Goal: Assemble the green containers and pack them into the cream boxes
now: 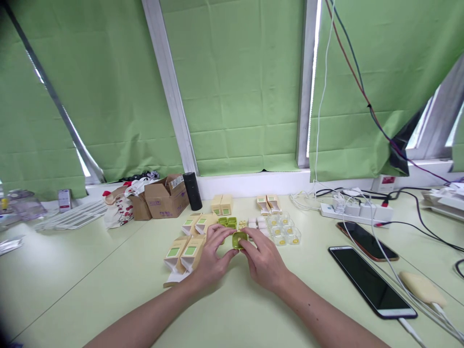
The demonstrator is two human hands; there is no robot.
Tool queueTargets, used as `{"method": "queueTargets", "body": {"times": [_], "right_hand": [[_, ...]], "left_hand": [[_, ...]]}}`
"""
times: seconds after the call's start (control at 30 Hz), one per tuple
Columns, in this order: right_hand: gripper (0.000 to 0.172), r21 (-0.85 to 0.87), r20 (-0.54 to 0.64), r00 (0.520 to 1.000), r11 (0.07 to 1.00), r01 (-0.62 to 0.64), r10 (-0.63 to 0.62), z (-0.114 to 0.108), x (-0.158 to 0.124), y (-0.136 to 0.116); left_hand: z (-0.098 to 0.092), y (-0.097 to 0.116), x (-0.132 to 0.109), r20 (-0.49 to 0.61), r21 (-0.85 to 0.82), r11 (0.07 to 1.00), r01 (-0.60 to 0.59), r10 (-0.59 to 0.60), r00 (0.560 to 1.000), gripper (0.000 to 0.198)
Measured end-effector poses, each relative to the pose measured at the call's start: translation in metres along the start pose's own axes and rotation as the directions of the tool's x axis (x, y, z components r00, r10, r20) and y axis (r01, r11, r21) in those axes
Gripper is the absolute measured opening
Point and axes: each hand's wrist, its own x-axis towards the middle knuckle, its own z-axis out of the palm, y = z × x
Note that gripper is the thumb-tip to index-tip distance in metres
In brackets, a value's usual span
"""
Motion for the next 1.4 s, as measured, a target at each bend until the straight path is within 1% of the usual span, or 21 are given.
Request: {"method": "queueTargets", "body": {"times": [0.27,0.4,0.53,0.63,0.77,0.87,1.0,1.1,1.23,1.4], "right_hand": [[0.035,-0.002,0.026,1.000,1.000,0.005,-0.005,0.0018,-0.0031,0.0026],[0.036,0.004,0.022,1.000,1.000,0.000,0.000,0.0020,-0.0024,0.0015],[0.039,-0.006,0.048,0.999,1.000,0.012,-0.012,0.0042,-0.0043,0.0034],[0.037,-0.016,0.049,0.999,1.000,0.021,-0.020,0.0055,-0.0047,0.0041],[0.033,-0.005,0.017,1.000,1.000,0.007,-0.007,0.0038,-0.0013,0.0007],[0.036,0.023,0.016,1.000,1.000,-0.016,0.015,0.0021,0.0007,-0.0011],[0.043,0.035,0.030,0.999,0.999,-0.010,0.009,0.0030,-0.0010,0.0010],[0.044,0.030,0.029,1.000,1.000,-0.007,0.006,0.0046,-0.0033,0.0033],[0.041,0.055,0.027,0.998,0.997,-0.058,0.056,0.0054,-0.0051,0.0041],[0.045,0.132,0.028,0.988,0.979,-0.154,0.152,0.0060,-0.0065,0.0026]], "left_hand": [[-0.0001,0.0026,0.0002,0.000,-0.003,1.000,0.010,-0.010,1.000,0.043],[-0.0011,0.0039,0.0001,0.002,0.003,1.000,0.006,-0.006,1.000,0.043],[-0.0011,0.0029,-0.0003,-0.004,0.009,1.000,-0.009,0.009,1.000,0.043],[-0.0005,0.0013,-0.0007,-0.004,0.009,1.000,-0.009,0.009,1.000,0.043],[0.0000,0.0001,-0.0008,0.001,0.014,1.000,-0.010,0.010,1.000,0.044],[0.0001,0.0001,-0.0009,-0.002,0.018,1.000,-0.018,0.018,1.000,0.046],[-0.0002,0.0003,-0.0015,0.004,0.014,1.000,-0.018,0.018,1.000,0.047],[-0.0006,-0.0002,-0.0021,0.004,0.014,1.000,-0.022,0.022,1.000,0.047],[-0.0013,0.0002,-0.0018,-0.007,0.009,1.000,-0.023,0.023,1.000,0.048],[-0.0014,0.0013,0.0010,-0.025,0.014,1.000,-0.007,0.008,1.000,0.035]]}}
